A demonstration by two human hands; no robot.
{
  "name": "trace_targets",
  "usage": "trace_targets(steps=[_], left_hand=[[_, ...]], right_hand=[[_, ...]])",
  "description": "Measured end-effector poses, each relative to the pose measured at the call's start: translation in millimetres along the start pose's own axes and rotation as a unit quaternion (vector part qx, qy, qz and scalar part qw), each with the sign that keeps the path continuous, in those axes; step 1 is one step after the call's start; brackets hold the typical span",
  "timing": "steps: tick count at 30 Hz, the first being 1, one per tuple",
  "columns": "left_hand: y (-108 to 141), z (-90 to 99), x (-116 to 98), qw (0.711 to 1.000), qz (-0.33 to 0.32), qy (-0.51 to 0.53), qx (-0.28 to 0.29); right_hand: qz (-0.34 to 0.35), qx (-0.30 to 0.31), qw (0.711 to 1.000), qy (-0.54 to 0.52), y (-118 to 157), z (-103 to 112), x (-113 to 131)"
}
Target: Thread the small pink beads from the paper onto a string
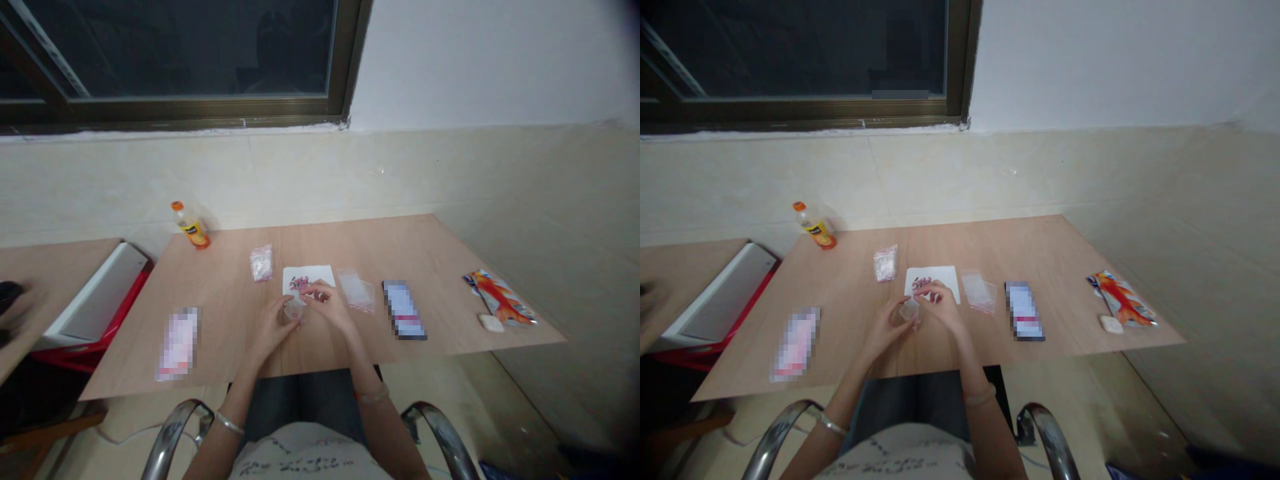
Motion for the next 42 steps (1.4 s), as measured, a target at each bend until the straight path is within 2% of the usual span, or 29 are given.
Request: trace_targets(steps=[3, 5, 7, 9, 12, 16, 21, 27, 31, 34, 37, 39, 42], left_hand=[[-1, -0.3, 2, 1.000, -0.008, 0.001, -0.001], [-2, 0.0, 3, 1.000, -0.009, -0.004, -0.005], [-2, 0.9, 6, 1.000, -0.003, -0.014, -0.011], [-1, 1.8, 8, 1.000, 0.004, -0.020, -0.013], [0, 3.0, 10, 1.000, 0.009, -0.022, -0.016], [1, 3.6, 10, 1.000, 0.014, -0.018, -0.015], [-2, 4.5, 5, 0.999, 0.030, 0.013, -0.018], [-4, 6.7, 1, 0.996, 0.052, 0.059, -0.031], [-3, 4.6, 5, 0.998, 0.035, 0.049, -0.025], [-2, 2.3, 5, 0.999, 0.022, 0.039, -0.016], [-2, 2.0, 2, 0.999, 0.012, 0.044, -0.015], [-1, 3.5, -2, 0.998, 0.008, 0.054, -0.021], [0, 7.7, -8, 0.997, 0.017, 0.071, -0.033]], right_hand=[[0.014, 0.032, 0.999, 0.021, -1, -7, -2], [0.010, 0.005, 0.999, 0.041, -7, -3, -14], [-0.007, -0.049, 0.996, 0.079, -15, 8, -32], [-0.028, -0.103, 0.985, 0.137, -22, 19, -52], [-0.052, -0.152, 0.959, 0.232, -30, 28, -76], [-0.058, -0.176, 0.931, 0.315, -32, 24, -94], [-0.052, -0.191, 0.924, 0.327, -30, 16, -101], [-0.039, -0.266, 0.932, 0.245, -23, 22, -91], [0.001, -0.285, 0.952, 0.111, -11, 20, -62], [0.048, -0.250, 0.966, 0.041, 3, 10, -32], [0.078, -0.200, 0.976, 0.030, 15, -1, -8], [0.076, -0.163, 0.983, 0.037, 20, -8, -1], [0.047, -0.125, 0.991, 0.009, 23, -13, -4]])
Point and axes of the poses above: each hand's wrist, its own y-axis away from the middle knuckle, its own z-axis out of the back of the hand, x = y × z, the point moved 8 cm from there along -y, towards the middle knuckle, and after that the axes turned 10 degrees about -z, right-handed, at the moved point
